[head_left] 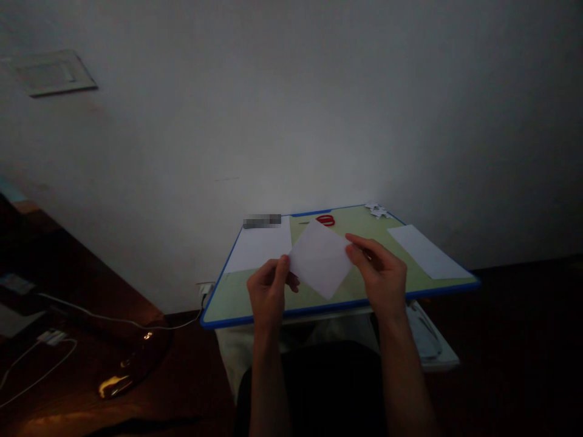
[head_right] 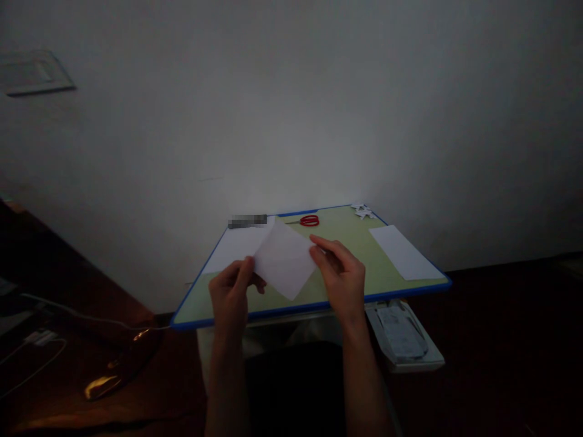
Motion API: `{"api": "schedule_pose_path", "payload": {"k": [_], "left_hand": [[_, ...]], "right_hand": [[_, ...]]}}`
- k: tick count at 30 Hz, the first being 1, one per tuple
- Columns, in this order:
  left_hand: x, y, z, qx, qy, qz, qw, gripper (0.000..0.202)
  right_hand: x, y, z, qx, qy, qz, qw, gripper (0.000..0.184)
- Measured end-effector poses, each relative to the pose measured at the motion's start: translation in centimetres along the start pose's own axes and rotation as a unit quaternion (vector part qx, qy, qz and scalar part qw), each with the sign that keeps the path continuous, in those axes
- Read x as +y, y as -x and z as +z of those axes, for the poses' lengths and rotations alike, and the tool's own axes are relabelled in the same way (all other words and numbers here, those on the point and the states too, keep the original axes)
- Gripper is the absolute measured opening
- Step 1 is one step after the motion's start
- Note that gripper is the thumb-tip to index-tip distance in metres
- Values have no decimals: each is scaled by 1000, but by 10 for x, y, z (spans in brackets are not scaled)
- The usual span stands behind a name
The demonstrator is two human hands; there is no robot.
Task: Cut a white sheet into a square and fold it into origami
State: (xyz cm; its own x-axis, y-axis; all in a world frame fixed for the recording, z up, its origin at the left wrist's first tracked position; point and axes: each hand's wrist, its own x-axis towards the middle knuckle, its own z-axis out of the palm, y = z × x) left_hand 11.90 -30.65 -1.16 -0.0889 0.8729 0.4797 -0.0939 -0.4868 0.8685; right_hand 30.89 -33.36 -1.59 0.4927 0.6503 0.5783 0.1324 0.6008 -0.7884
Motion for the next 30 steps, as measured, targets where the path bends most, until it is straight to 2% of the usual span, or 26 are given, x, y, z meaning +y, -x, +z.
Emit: {"api": "schedule_pose_path", "payload": {"k": [3, 5, 8, 12, 14, 20, 25, 30], "left_hand": [[0, -1, 4, -12, 17, -35, 999, 31], [-3, -2, 8, 18, 51, -51, 997, 29], [-6, -2, 14, 61, 113, -71, 989, 30], [-6, 1, 20, 44, 168, -88, 981, 29], [-5, 3, 22, 23, 178, -78, 981, 28], [-3, 8, 33, 11, 151, -59, 987, 26], [-1, 12, 39, -8, 140, -74, 987, 24], [-1, 12, 39, -27, 145, -78, 986, 24]], "right_hand": [[5, -2, 3, 60, -64, 37, 995, 31], [8, -3, 4, 50, -130, 57, 989, 41], [13, -4, 7, -18, -159, 96, 982, 51], [14, 2, 18, -130, -128, 155, 971, 30], [12, 6, 26, -151, -133, 168, 965, 23], [8, 15, 48, -112, -161, 177, 965, 20], [6, 14, 49, -58, -180, 163, 968, 16], [7, 16, 49, -35, -211, 177, 961, 14]]}}
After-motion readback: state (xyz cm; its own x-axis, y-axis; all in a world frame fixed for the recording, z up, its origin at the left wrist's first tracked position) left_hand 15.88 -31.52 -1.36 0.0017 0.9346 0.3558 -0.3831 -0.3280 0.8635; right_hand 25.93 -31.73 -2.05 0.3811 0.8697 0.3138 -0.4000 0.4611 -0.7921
